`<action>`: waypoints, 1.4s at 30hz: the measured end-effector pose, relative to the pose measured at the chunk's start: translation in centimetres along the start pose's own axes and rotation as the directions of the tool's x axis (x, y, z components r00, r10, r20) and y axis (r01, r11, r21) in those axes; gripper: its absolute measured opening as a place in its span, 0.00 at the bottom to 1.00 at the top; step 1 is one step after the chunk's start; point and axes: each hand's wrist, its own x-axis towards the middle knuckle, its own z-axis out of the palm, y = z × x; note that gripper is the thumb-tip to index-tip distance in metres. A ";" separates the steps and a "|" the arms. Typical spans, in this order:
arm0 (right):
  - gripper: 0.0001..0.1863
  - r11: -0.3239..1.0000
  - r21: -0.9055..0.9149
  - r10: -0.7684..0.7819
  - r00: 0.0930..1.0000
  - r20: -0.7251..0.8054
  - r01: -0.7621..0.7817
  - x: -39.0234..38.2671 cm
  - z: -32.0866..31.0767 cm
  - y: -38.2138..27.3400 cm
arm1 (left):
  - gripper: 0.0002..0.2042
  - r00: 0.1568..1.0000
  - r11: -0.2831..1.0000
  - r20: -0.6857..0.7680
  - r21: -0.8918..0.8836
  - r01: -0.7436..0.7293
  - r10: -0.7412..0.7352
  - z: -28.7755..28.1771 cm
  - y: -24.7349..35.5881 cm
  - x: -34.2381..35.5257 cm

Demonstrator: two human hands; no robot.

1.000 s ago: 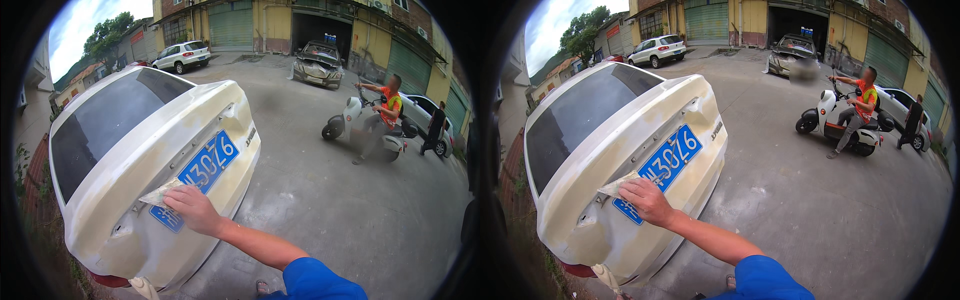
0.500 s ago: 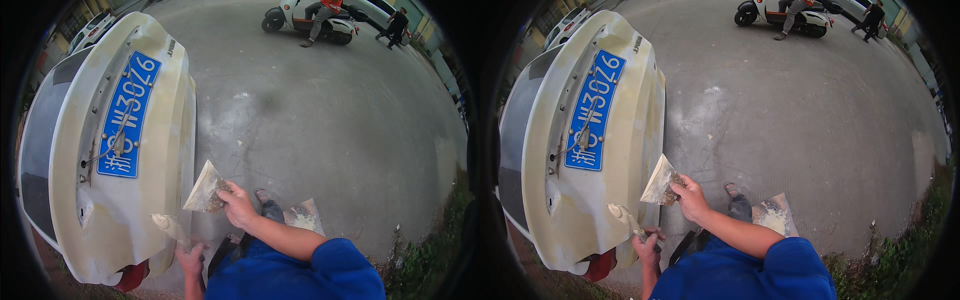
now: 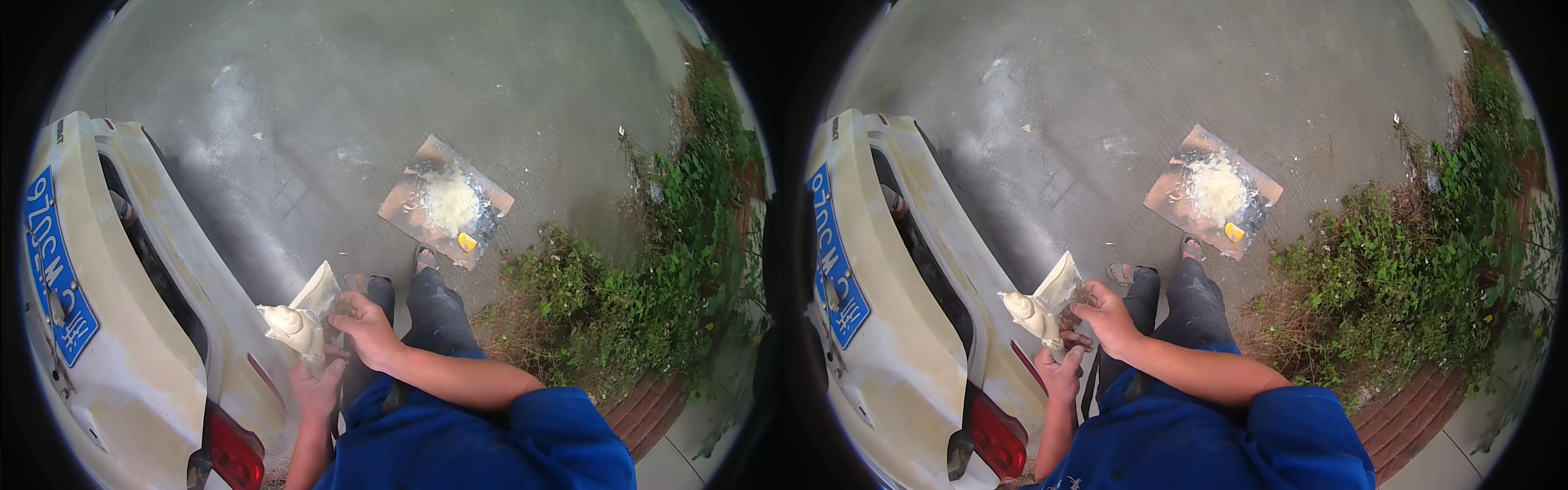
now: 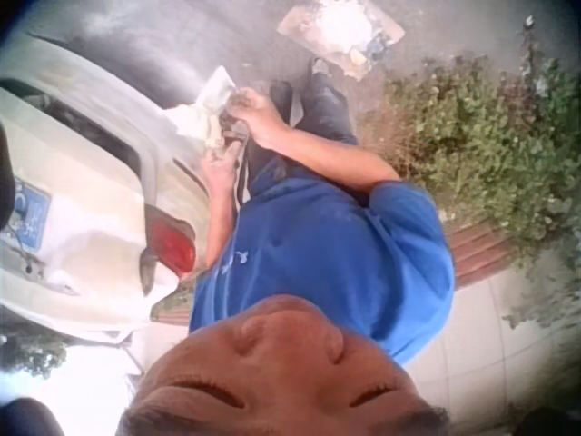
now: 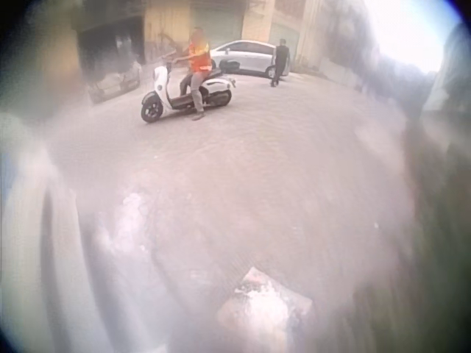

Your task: The person applies a white body filler to the rear bumper of a white sedan using a metal putty knife, then smooths and levels the filler with a yellow plastic scraper. The person repeatedly adds and spreads filler over the damaged area around the license plate.

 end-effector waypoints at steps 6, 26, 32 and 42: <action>0.14 0.997 -0.075 -0.036 0.999 -0.022 0.035 3.6 -17.9 0.0 | 0.10 0.975 0.982 -0.136 0.044 0.184 -0.176 7.0 -6.6 0.7; 0.19 0.989 -0.106 -0.133 0.303 -0.944 0.102 26.5 -78.6 7.1 | 0.15 0.893 0.922 -0.341 0.144 0.360 -0.295 15.8 -27.6 7.2; 0.15 0.782 -0.607 -0.401 0.630 -0.665 -0.142 18.9 -63.9 -3.7 | 0.08 0.874 0.918 -0.353 0.086 0.387 -0.335 13.0 -20.1 -0.9; 0.07 0.752 -0.513 -0.272 0.903 0.332 0.415 14.8 -15.4 -12.3 | 0.10 0.798 0.998 -0.602 -0.062 0.004 -0.040 1.3 -7.7 -17.9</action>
